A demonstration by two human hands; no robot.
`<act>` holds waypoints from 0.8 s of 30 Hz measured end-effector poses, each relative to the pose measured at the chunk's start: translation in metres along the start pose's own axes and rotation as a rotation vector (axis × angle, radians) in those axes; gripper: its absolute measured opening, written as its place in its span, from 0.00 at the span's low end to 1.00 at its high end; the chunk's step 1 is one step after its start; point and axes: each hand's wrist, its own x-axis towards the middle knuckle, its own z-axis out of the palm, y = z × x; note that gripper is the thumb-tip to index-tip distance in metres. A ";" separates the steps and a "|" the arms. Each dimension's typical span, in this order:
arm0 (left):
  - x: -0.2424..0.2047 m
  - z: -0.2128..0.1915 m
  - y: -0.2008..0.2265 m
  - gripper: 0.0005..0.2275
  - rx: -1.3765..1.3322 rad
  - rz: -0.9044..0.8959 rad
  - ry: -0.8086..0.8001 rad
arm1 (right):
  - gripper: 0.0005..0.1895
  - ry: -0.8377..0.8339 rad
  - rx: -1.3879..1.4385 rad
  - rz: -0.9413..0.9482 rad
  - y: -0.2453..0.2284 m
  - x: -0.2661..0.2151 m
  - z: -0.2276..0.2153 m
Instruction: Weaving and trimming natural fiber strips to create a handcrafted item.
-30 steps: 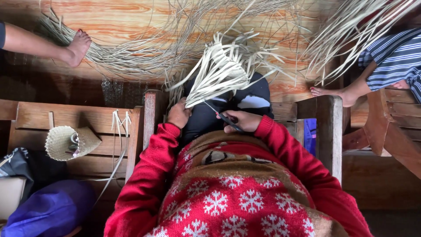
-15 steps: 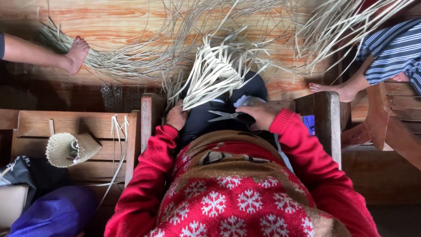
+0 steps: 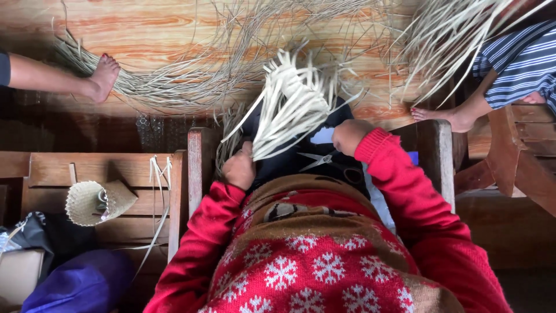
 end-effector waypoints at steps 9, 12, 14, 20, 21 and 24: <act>-0.003 0.031 -0.007 0.13 0.052 0.054 -0.030 | 0.12 0.260 0.098 0.106 0.004 0.007 -0.012; -0.003 0.041 -0.008 0.12 0.090 0.076 0.034 | 0.08 0.915 0.141 -0.210 0.005 0.009 -0.024; -0.003 0.041 -0.007 0.10 0.113 0.082 0.090 | 0.14 1.000 0.145 -0.302 -0.002 0.009 -0.038; -0.005 0.049 -0.005 0.08 0.180 0.065 0.182 | 0.21 0.812 0.044 -0.134 -0.031 -0.008 -0.054; -0.004 0.048 -0.007 0.08 0.177 0.065 0.181 | 0.21 0.810 0.042 -0.133 -0.029 -0.006 -0.051; -0.002 0.047 -0.010 0.09 0.075 0.073 0.090 | 0.28 0.761 0.072 -0.119 -0.027 -0.001 -0.046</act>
